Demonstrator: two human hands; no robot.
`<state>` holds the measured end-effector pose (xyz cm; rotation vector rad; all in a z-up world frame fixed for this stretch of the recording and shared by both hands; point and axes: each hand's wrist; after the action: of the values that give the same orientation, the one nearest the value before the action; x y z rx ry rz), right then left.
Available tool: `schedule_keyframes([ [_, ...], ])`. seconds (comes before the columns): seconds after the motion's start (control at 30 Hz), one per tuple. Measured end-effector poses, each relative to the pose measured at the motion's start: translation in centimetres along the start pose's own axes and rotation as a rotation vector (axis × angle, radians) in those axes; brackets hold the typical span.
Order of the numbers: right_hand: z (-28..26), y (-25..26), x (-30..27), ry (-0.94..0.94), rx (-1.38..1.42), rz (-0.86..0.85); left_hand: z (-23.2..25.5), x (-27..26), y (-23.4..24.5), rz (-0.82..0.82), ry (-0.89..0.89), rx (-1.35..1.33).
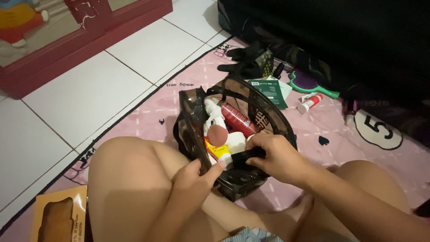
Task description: Organizing various cosmetic and personal care items into a clear makeup bag while sitting on the floor.
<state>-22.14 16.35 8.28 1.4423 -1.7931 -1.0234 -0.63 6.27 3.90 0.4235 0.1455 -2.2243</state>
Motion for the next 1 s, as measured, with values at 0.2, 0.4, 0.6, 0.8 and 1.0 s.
schedule_keyframes([
  [0.2,-0.5,0.8,0.2,-0.108,0.180,-0.164,-1.8,0.6,0.3,-0.106,0.072,-0.063],
  [0.4,-1.0,0.8,0.4,-0.168,0.253,-0.377,-1.7,0.5,0.6,-0.197,0.099,-0.235],
  [0.6,-1.7,0.9,0.5,-0.059,-0.006,-0.369,-2.7,0.8,0.6,-0.251,0.037,-0.280],
  [0.8,-1.4,0.1,0.7,0.097,-0.054,-0.322,-3.5,1.5,0.9,-0.250,0.032,-0.210],
  [1.0,-1.7,-1.2,1.7,0.323,-0.087,-0.191,-3.1,1.6,0.8,-0.305,-0.014,-0.315],
])
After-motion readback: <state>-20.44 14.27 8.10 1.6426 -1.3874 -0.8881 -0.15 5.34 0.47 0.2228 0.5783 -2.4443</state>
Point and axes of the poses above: each hand's wrist, its own x-axis towards the middle knuckle, its own y-axis out of the back of the hand, z = x × y, and after that the axes turned 5 degrees about -x, right-handed
